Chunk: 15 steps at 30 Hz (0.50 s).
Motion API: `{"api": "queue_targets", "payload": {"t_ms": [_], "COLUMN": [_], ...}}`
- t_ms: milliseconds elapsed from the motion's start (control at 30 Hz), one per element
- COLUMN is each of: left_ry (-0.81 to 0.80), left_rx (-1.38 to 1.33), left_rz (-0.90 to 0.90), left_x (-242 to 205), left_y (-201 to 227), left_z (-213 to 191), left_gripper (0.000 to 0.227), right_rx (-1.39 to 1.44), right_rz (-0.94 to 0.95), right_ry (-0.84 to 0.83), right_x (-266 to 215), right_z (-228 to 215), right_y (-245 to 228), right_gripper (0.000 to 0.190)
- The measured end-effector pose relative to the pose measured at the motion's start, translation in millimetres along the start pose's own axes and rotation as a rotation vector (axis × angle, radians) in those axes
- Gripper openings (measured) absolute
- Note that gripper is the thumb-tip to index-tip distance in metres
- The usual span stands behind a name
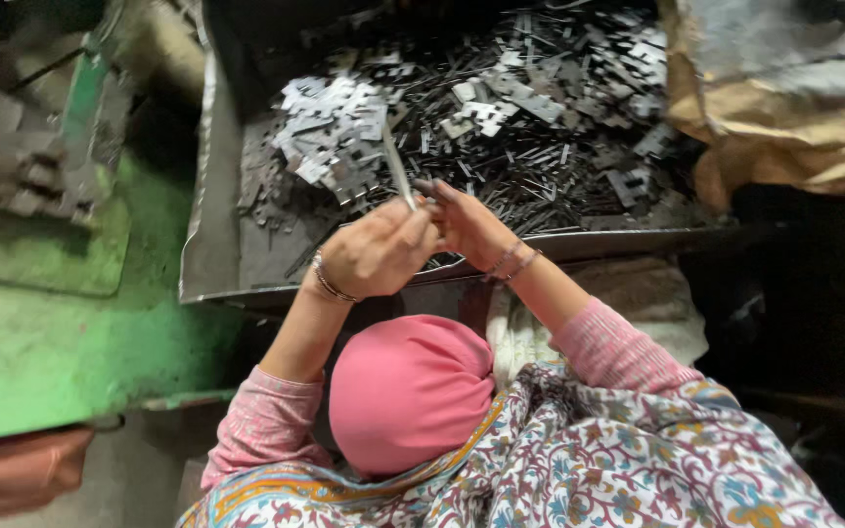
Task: The person sorts small metal parts from a large bin by hand, picking up individual pieces and placing them into a separate pile. The task involves repetitive handling of metal components in a workshop setting.
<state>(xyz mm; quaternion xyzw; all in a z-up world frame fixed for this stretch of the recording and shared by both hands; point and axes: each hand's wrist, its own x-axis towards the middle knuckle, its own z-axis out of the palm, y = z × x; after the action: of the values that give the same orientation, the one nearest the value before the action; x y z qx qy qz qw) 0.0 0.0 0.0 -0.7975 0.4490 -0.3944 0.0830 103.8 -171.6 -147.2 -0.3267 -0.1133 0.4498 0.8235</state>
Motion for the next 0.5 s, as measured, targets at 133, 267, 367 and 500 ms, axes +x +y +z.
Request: {"api": "queue_targets", "payload": {"t_ms": [133, 267, 367, 500], "left_ry": [0.009, -0.084, -0.086, -0.345], "left_rx": [-0.22, -0.317, -0.361, -0.598], "left_rz": [0.128, 0.211, 0.035, -0.437], "left_x": [15.7, 12.8, -2.0, -30.8], "left_y": [18.8, 39.1, 57.9, 76.8], "left_z": [67.3, 111.0, 133.9, 160.1], "left_gripper": [0.019, 0.023, 0.035, 0.045], "right_rx": [0.173, -0.362, -0.941, -1.678], "right_rz": [-0.113, -0.161, -0.119, 0.072], "right_ry": [0.152, 0.575, 0.858, 1.111], "right_x": [-3.4, -23.6, -42.3, -71.3], "right_z": [-18.5, -61.5, -114.4, -198.0], "right_y": [-36.0, -62.2, -81.8, -106.6], "right_gripper": [0.103, 0.114, 0.119, 0.117]}}
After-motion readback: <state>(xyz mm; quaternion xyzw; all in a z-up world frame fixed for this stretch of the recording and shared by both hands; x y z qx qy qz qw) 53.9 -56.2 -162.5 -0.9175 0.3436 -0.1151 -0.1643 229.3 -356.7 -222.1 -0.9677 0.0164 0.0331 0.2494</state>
